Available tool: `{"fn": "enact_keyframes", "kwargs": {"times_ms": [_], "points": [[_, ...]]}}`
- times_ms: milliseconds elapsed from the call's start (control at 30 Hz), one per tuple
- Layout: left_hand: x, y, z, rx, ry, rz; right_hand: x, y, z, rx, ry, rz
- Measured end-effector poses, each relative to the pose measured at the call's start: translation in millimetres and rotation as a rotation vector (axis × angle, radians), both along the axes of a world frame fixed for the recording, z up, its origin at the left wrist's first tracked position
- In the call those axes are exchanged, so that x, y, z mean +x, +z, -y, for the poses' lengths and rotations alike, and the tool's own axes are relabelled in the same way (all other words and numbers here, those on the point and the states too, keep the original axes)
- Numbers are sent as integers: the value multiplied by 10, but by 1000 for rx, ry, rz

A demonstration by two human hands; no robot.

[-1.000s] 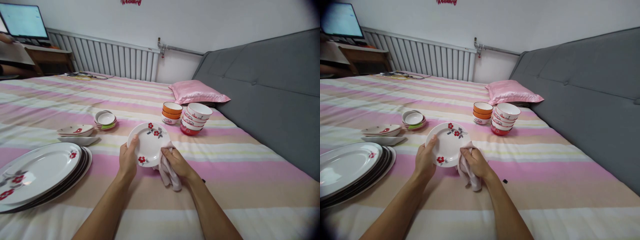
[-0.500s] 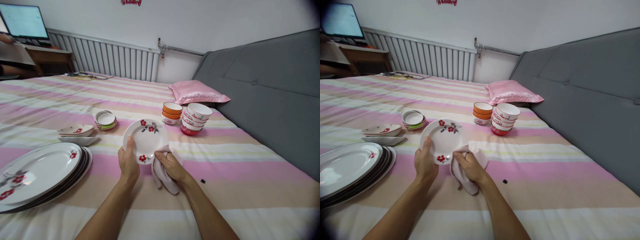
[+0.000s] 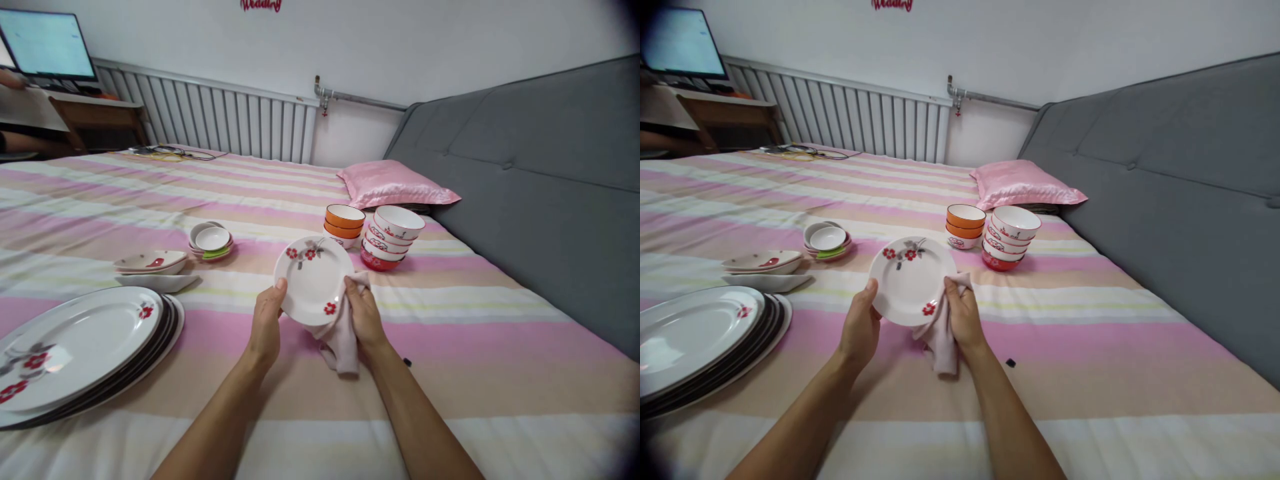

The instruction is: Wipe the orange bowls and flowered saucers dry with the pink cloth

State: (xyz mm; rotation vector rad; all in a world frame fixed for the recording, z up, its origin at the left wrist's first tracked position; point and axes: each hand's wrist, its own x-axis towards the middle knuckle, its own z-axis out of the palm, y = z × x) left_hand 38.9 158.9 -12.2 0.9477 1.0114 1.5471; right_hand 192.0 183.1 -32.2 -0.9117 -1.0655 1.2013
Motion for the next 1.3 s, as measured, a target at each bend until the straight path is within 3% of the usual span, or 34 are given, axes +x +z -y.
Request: {"fn": "enact_keyframes", "kwargs": {"times_ms": [133,267,433,633,1033,1200,1300], "points": [[-40,0,18,-31,-269,-22,176,38,-70,22,-34,54],[-64,45,59,-165,-388,-11,263,83,-64,47,66,111],[-85,0,48,-269,-267,-42,297,124,-35,37,125,170],[-28,-67,8,-299,-66,63,238,108,-13,39,165,159],[58,-19,27,-208,233,135,-199,76,120,89,45,99],[117,24,67,-19,167,91,-301,98,222,65,118,65],[129,43,104,71,68,-51,-310,92,236,30,77,14]]}}
